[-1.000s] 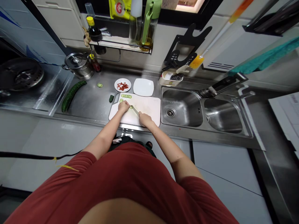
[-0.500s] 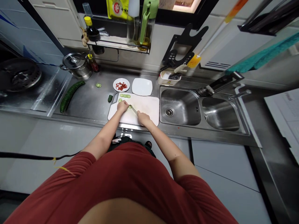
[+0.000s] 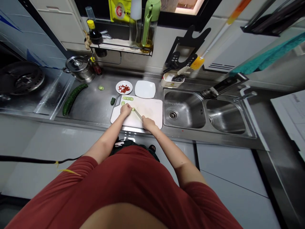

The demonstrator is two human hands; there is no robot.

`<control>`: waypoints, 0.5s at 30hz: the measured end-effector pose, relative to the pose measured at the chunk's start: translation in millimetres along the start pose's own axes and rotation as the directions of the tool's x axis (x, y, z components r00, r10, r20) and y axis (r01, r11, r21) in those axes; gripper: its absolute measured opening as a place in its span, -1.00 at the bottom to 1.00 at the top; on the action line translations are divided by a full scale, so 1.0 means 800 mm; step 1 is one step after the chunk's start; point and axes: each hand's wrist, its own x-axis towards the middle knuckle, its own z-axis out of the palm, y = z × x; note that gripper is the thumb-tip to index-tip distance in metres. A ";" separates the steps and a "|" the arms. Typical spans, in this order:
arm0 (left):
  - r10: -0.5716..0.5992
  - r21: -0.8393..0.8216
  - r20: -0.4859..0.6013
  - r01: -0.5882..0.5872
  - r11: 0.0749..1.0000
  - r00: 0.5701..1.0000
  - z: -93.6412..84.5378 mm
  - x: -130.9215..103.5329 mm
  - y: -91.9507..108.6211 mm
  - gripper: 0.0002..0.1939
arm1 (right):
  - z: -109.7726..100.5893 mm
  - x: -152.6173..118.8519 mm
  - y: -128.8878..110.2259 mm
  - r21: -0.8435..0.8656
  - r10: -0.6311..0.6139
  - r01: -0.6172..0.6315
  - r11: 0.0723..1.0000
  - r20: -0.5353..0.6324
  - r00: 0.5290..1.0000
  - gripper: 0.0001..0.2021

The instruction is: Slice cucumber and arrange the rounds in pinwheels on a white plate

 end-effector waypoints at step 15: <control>0.243 0.072 -0.046 -0.239 0.968 0.969 0.008 -0.036 0.000 -0.66 | 0.015 -0.025 0.038 0.127 0.127 -0.108 0.986 -0.154 0.980 -0.71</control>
